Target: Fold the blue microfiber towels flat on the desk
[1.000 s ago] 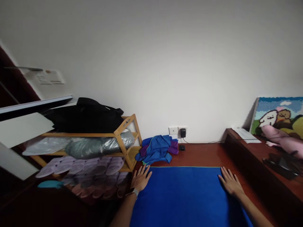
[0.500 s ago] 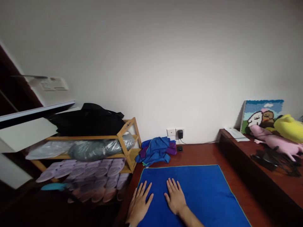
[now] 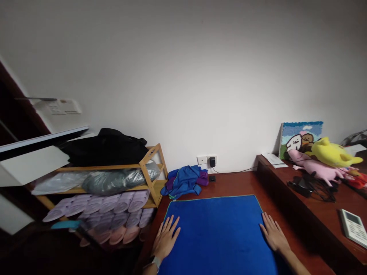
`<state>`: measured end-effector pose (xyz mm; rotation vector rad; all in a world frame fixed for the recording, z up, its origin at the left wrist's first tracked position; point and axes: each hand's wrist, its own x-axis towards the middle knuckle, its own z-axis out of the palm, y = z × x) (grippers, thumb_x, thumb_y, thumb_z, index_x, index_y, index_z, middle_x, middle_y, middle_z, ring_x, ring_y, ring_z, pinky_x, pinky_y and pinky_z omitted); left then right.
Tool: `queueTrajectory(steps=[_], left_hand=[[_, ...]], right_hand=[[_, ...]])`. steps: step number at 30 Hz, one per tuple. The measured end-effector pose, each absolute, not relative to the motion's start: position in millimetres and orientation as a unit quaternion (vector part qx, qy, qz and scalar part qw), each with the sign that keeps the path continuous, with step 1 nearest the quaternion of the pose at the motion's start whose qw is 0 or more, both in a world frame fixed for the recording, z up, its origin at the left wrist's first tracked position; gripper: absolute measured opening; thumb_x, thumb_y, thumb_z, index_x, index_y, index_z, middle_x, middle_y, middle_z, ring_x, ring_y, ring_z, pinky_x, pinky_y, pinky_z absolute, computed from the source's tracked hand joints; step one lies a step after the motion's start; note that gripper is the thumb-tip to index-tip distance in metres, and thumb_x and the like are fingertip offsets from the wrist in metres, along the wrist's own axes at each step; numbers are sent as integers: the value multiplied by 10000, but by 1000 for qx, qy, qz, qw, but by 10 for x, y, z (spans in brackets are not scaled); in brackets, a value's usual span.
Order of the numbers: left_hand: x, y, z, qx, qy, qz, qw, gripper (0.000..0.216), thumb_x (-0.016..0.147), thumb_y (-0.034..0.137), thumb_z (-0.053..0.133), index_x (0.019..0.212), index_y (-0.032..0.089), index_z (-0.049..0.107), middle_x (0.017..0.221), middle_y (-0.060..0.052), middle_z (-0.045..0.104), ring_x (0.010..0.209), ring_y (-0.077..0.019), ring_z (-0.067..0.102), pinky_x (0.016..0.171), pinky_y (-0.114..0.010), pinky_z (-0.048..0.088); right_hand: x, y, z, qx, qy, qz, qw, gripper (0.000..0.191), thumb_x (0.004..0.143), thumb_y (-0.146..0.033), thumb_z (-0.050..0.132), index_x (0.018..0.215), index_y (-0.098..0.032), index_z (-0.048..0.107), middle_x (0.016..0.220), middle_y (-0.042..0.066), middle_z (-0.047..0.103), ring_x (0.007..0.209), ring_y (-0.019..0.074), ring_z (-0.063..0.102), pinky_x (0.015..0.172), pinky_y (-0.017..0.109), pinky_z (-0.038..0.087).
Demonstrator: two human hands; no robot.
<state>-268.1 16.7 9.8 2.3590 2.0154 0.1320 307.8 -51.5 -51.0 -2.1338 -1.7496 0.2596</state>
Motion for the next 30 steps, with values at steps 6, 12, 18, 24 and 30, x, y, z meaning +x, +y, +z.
queueTrajectory(steps=[6,12,18,24,30], left_hand=[[-2832,-293,-84,760,643,96,-13,558,1042,497,258,1575,342,312,1667,29,285,1536,-205,246,1258,-469,246],[-2770,-806,-243,757,650,65,4,589,1003,589,332,1566,422,278,1658,76,266,1538,-248,227,1255,-514,256],[-2702,-854,-15,754,654,59,3,597,999,602,353,1562,409,304,1666,36,265,1535,-257,243,1251,-516,247],[-2735,-871,11,743,667,60,-1,607,977,635,383,1547,433,331,1670,38,244,1544,-260,202,1256,-526,206],[-2745,-881,57,744,666,49,22,639,975,669,363,1556,410,307,1669,16,242,1545,-270,194,1254,-539,193]], right_hand=[[2421,-563,-251,-764,-606,52,212,778,944,-655,150,1563,-242,379,1608,36,401,1525,342,210,1248,572,220],[608,-762,53,-624,-742,135,207,655,1019,-584,193,1608,-299,202,1664,-34,169,1544,239,149,1275,493,184],[117,-839,116,-601,-758,207,149,673,1012,-598,244,1593,-257,239,1661,17,184,1547,249,138,1275,514,131],[1501,-1059,-229,-699,-691,125,137,731,980,-649,233,1587,-244,286,1651,14,256,1541,244,179,1271,514,138],[2878,-1258,-632,-750,-650,82,94,811,925,-644,185,1580,-187,322,1652,18,268,1539,236,168,1266,473,173]])
